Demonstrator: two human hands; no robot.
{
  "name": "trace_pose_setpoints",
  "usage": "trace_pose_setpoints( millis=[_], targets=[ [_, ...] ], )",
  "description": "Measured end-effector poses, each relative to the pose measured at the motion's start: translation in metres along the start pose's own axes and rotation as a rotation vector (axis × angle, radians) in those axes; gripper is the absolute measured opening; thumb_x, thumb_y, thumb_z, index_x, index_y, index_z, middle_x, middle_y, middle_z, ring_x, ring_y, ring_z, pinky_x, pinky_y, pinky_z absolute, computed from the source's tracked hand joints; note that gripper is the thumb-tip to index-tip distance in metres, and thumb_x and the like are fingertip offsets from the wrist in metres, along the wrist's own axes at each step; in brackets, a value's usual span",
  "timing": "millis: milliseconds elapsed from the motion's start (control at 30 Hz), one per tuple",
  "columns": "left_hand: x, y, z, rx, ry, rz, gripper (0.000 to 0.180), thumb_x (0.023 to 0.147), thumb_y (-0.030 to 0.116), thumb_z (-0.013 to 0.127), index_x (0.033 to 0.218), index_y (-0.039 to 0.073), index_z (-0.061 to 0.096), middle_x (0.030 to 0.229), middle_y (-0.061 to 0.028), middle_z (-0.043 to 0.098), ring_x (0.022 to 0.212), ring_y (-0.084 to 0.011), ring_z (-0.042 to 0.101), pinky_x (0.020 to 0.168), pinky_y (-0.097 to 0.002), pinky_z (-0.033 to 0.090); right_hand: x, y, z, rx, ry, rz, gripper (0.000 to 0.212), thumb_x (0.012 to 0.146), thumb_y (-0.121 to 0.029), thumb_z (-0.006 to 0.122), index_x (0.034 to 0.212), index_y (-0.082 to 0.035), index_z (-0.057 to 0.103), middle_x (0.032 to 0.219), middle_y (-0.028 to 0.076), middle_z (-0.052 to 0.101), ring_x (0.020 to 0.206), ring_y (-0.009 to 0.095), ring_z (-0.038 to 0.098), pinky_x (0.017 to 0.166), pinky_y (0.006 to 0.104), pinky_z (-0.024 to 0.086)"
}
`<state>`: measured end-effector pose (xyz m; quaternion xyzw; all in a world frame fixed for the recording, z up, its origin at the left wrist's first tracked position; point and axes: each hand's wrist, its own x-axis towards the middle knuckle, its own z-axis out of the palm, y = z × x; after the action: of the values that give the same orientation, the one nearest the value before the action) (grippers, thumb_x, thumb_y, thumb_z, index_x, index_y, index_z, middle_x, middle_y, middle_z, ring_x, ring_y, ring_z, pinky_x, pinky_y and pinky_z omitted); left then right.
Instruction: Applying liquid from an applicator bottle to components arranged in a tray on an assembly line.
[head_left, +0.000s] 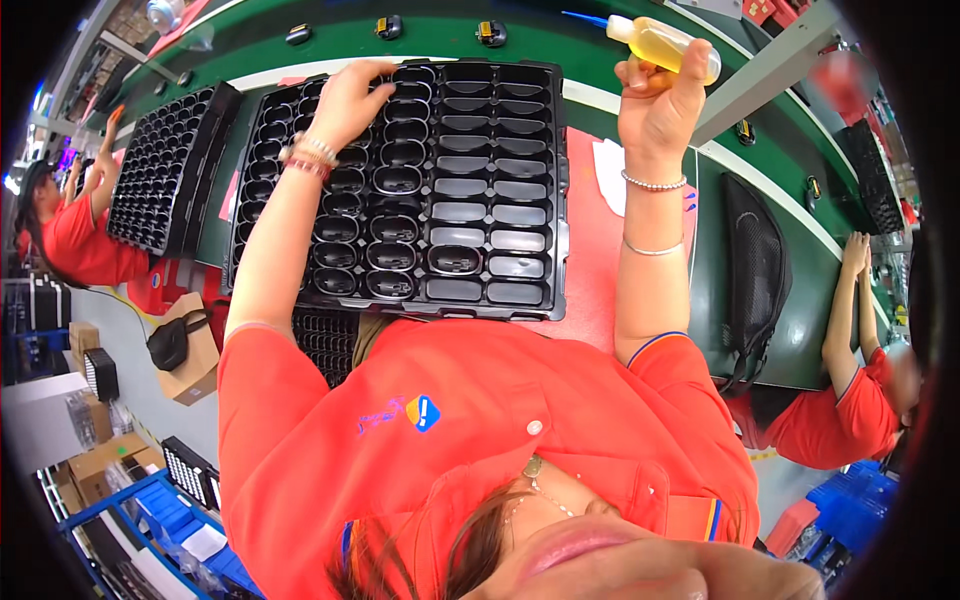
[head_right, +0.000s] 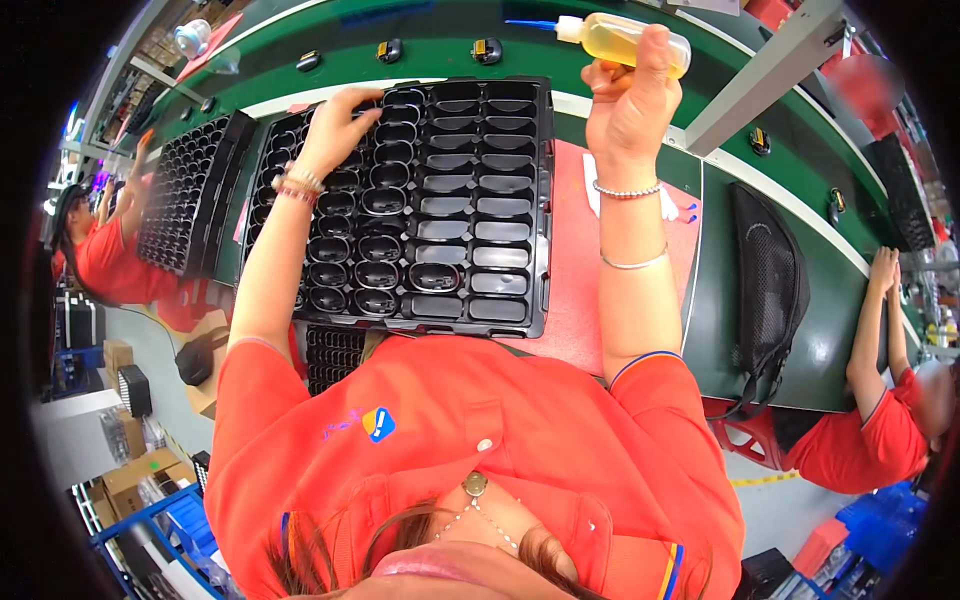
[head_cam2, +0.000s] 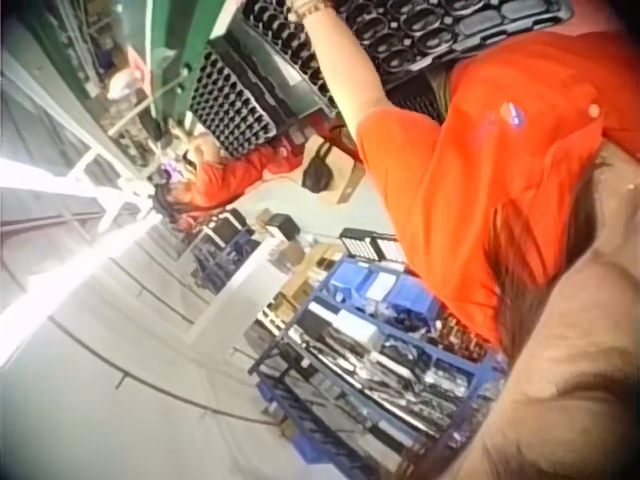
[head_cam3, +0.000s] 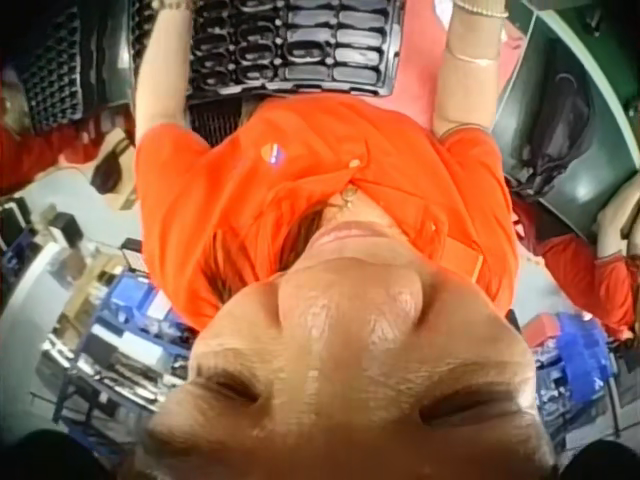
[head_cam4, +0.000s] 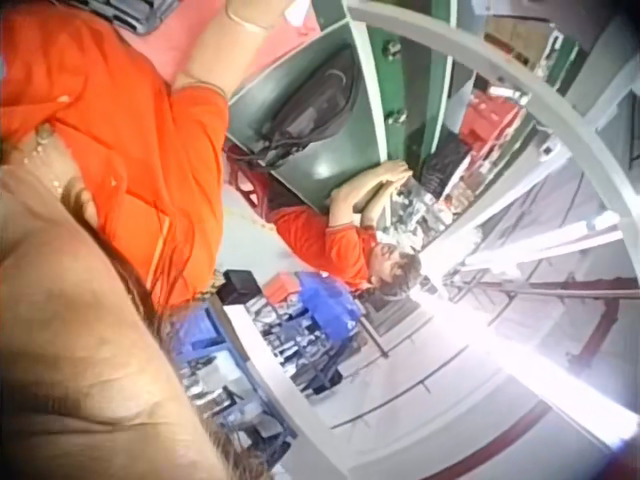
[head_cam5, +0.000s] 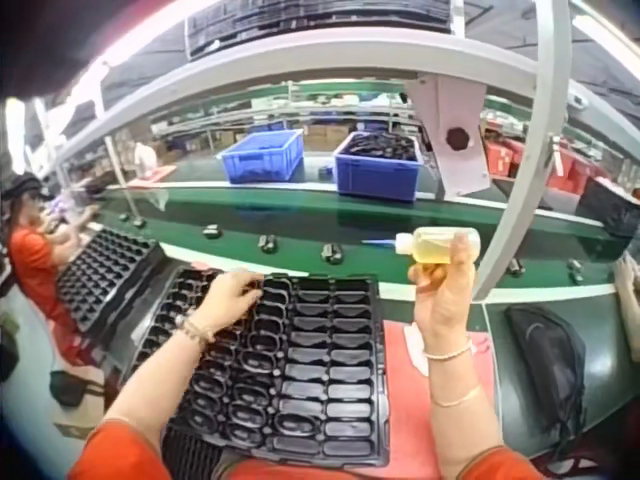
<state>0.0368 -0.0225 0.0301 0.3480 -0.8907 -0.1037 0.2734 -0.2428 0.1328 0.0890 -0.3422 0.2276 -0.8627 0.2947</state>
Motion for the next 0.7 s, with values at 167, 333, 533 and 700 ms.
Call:
trace_pose_setpoints(
  millis=[167,333,533,700],
  targets=[
    [0.043,-0.038,0.035,0.33,0.02,0.138,0.028,0.074,0.019,0.066,0.099,0.006,0.063,0.093,-0.0139,0.062,0.088,-0.0338,0.058,0.081,-0.0405,0.045,0.001,0.003,-0.008,-0.022,0.036,0.02,0.036,0.079,-0.036,0.069,0.09,-0.004,0.057,0.079,0.007,0.062,0.053,0.011,0.049,0.046,0.0239,0.039],
    [0.044,-0.051,0.033,0.189,-0.104,0.057,0.023,0.074,0.019,0.066,0.091,0.003,0.066,0.091,-0.0137,0.065,0.087,-0.0319,0.061,0.078,-0.0367,0.047,-0.003,0.003,-0.007,-0.126,0.118,-0.002,0.032,0.078,-0.035,0.069,0.085,-0.006,0.058,0.076,0.005,0.062,0.046,0.009,0.04,0.048,0.0277,0.036],
    [0.055,0.013,0.022,-1.013,0.141,-0.385,0.024,0.082,0.008,0.06,0.1,-0.007,0.058,0.094,-0.0136,0.063,0.082,-0.0235,0.064,0.07,-0.0277,0.053,0.006,0.01,-0.008,-0.054,0.182,-0.027,0.028,0.079,-0.032,0.067,0.081,-0.006,0.058,0.07,0.003,0.059,0.053,0.007,0.05,0.043,0.0192,0.036],
    [0.066,0.07,0.065,-1.624,-0.094,-0.466,0.026,0.084,0.007,0.056,0.107,-0.004,0.053,0.097,-0.0131,0.061,0.079,-0.0235,0.062,0.065,-0.0276,0.052,0.008,0.015,-0.018,-0.211,0.198,0.011,0.04,0.08,-0.044,0.063,0.083,-0.005,0.058,0.072,0.007,0.061,0.045,0.009,0.041,0.048,0.0248,0.037]
  ],
)
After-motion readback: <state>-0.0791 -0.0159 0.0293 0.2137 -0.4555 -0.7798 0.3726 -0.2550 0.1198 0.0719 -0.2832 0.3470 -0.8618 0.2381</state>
